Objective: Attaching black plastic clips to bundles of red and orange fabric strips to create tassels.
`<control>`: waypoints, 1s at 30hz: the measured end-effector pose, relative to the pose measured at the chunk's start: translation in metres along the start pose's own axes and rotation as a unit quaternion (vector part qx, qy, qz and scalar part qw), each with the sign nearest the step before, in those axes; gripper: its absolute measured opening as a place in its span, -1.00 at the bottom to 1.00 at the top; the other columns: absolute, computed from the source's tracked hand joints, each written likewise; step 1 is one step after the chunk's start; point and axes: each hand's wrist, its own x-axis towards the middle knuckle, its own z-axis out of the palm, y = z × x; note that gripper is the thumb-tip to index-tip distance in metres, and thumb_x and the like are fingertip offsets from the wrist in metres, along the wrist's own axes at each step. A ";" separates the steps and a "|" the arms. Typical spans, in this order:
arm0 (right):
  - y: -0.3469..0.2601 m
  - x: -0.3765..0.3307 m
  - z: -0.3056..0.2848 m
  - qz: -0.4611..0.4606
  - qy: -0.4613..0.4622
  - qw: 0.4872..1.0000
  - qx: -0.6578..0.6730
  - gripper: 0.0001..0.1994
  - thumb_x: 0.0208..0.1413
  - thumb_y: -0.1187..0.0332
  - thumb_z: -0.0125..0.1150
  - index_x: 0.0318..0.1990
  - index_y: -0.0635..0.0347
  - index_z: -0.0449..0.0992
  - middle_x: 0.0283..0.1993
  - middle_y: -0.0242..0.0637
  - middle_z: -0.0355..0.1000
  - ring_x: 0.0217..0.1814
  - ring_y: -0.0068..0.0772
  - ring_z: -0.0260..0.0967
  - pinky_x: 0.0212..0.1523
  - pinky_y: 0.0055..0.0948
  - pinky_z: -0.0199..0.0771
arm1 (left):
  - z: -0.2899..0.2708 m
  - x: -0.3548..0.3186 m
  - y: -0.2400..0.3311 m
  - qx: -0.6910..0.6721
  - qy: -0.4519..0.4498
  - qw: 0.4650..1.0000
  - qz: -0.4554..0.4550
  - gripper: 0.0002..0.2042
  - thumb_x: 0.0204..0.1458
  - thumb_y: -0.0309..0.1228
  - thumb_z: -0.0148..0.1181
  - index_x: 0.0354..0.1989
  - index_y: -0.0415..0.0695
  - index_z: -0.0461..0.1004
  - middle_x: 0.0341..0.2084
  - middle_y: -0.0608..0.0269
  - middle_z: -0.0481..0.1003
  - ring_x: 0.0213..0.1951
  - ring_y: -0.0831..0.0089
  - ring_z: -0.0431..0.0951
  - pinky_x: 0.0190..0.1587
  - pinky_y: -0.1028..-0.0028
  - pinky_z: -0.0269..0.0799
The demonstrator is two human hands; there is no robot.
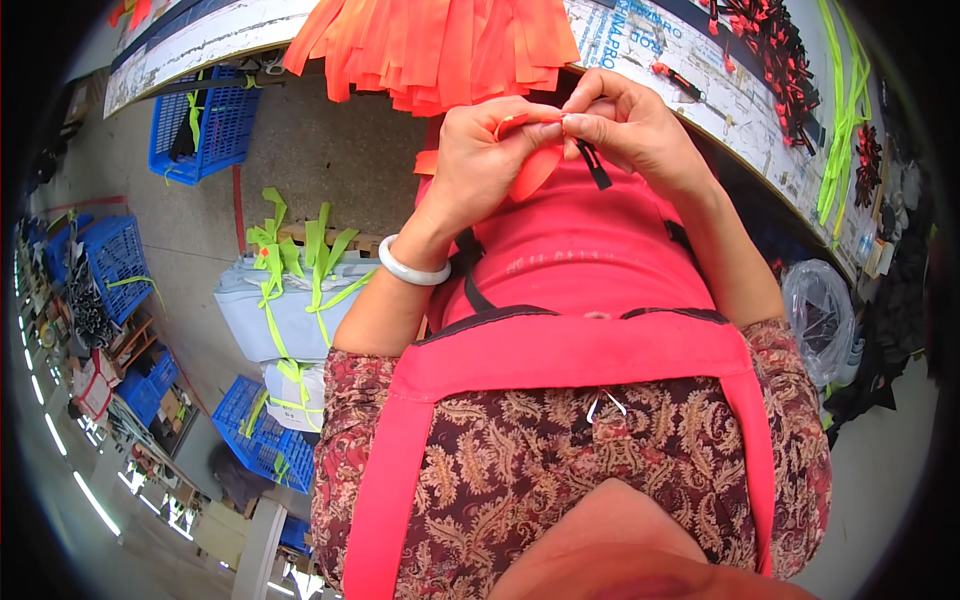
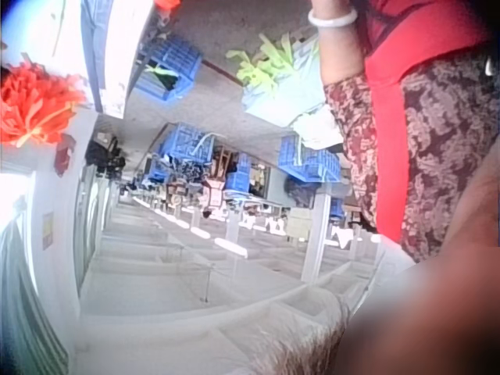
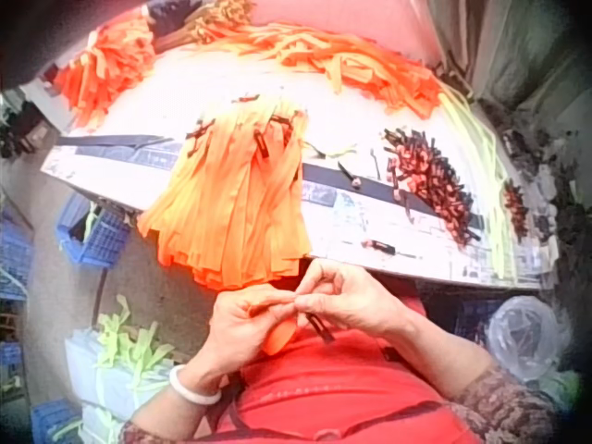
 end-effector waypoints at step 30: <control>-0.015 -0.015 0.021 0.002 0.058 0.996 -0.069 -0.82 0.11 0.32 0.28 -0.26 0.26 0.56 -0.43 -0.53 0.41 -0.41 -0.82 0.23 -0.44 -0.75 0.20 | -0.032 0.000 0.031 -0.197 -0.074 0.960 -0.182 -0.79 0.05 -0.42 0.26 -0.20 -0.30 0.55 -0.54 0.27 0.53 -0.55 0.63 0.46 -0.63 0.69 0.20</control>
